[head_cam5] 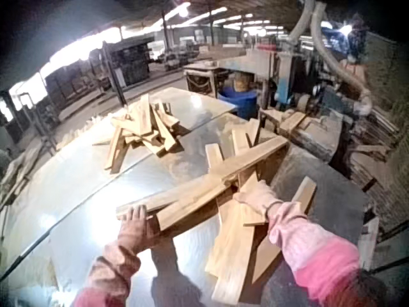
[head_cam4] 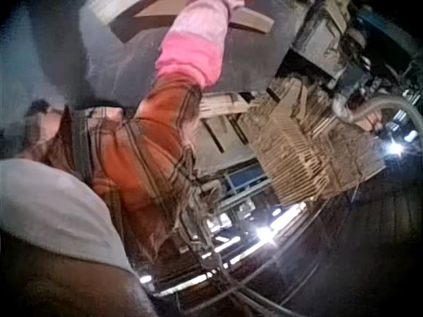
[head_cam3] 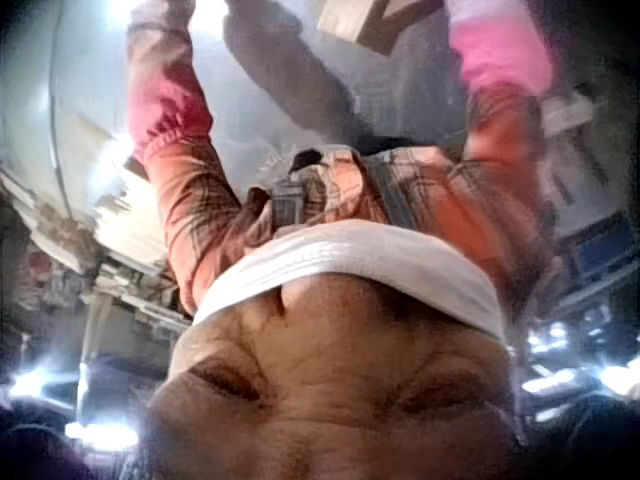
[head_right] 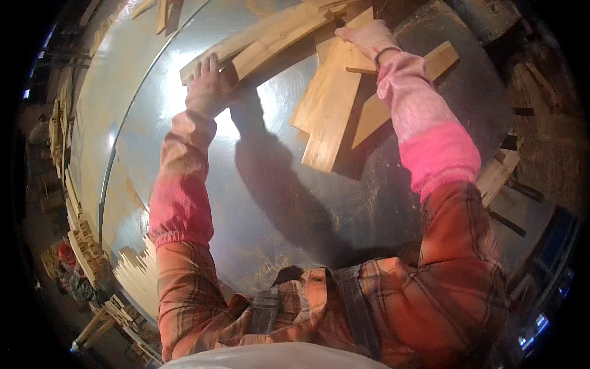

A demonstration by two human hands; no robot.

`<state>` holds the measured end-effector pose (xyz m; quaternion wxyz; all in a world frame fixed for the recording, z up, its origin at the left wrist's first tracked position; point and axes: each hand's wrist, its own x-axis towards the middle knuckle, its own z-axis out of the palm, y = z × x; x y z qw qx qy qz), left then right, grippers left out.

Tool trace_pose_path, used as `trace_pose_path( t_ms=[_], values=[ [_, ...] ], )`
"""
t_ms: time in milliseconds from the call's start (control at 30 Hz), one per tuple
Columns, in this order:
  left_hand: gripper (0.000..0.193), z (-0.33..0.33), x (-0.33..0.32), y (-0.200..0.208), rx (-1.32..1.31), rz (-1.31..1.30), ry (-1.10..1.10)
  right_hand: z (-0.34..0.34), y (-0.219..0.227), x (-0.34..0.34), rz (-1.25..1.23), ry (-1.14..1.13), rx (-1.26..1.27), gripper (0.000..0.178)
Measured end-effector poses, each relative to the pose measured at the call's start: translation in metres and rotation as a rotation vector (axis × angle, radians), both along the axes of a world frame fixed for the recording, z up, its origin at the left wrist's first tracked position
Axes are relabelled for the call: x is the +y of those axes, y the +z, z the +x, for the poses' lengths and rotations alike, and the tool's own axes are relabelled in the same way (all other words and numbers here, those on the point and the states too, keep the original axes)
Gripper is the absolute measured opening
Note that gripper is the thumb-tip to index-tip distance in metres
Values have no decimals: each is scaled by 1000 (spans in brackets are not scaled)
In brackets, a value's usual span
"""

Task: The person picks up thin wooden slats from a metal table and stacks them into a neat pile. They handle the wood pieces one by one or in small groups, aligning them carefully to form a growing stack on the left side of the workspace.

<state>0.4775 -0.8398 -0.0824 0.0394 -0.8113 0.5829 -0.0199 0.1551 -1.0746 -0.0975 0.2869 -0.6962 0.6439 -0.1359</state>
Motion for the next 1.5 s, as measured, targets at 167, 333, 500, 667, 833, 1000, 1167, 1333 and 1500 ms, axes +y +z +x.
trace_pose_path(
  t_ms=[167,333,500,667,833,1000,1167,1333,1500],
  values=[
    [116,38,-77,-16,29,-7,-17,-20,11,12,234,194,-260,68],
    [94,36,-97,-14,242,181,175,-36,-6,14,82,175,-321,55],
    [66,-10,-33,-19,254,196,261,-20,4,47,-167,72,259,80],
    [58,-98,55,19,539,264,393,-23,19,117,28,33,267,92],
    [61,-185,134,15,652,264,617,8,43,215,52,123,401,123],
    [60,-211,207,14,860,106,708,1,61,266,205,84,334,116],
    [28,-206,370,-17,1721,-645,952,-52,66,394,317,244,-431,106],
    [26,-184,508,-47,1788,-895,1103,-43,20,525,727,515,-650,105],
    [89,-174,517,-5,979,-300,1188,7,36,614,788,990,-138,97]
  ],
)
